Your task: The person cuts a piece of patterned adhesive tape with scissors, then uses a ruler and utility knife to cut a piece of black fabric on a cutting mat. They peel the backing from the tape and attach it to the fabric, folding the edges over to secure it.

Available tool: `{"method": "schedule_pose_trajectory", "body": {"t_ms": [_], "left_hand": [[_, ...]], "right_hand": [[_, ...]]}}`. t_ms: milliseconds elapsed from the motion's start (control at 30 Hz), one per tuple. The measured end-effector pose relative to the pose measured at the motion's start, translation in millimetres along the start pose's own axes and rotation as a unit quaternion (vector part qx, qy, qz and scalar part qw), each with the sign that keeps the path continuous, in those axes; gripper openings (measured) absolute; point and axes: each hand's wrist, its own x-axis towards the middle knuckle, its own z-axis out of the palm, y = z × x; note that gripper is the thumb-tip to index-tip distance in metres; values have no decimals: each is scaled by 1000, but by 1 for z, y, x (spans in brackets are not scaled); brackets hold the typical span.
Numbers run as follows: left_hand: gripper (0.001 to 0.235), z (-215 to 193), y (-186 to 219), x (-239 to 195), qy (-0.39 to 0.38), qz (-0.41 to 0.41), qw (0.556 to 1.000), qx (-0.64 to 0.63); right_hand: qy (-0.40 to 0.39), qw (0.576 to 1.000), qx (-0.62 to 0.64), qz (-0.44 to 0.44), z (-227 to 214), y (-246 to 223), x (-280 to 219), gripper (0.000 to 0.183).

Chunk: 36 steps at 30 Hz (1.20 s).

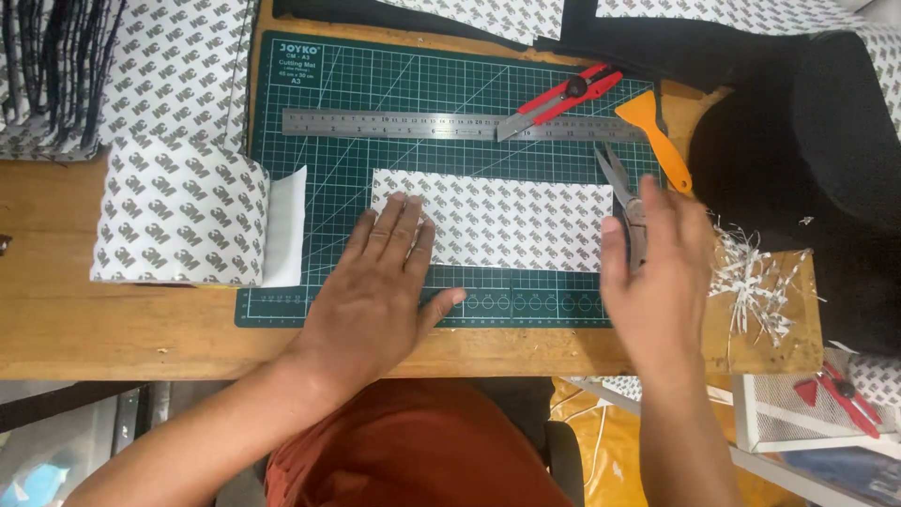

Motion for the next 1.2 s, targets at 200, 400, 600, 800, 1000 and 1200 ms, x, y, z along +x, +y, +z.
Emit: {"method": "schedule_pose_trajectory", "body": {"t_ms": [200, 400, 600, 800, 1000, 1200], "left_hand": [[77, 6, 1, 8, 28, 17, 999, -17], [81, -1, -6, 1, -12, 22, 1000, -2], [81, -7, 1, -2, 42, 13, 998, -32], [75, -14, 9, 9, 58, 20, 997, -47], [79, 6, 12, 7, 31, 29, 999, 5], [81, 12, 13, 5, 28, 22, 999, 24]], "right_hand": [[-139, 970, 97, -172, 19, -55, -11, 48], [-203, 979, -5, -36, 17, -13, -15, 60], [-39, 999, -23, -12, -2, 49, 21, 40], [-50, 911, 404, 59, 37, -19, 49, 21], [4, 633, 764, 123, 100, -96, 75, 36], [10, 625, 769, 132, 122, -114, 92, 37]]}}
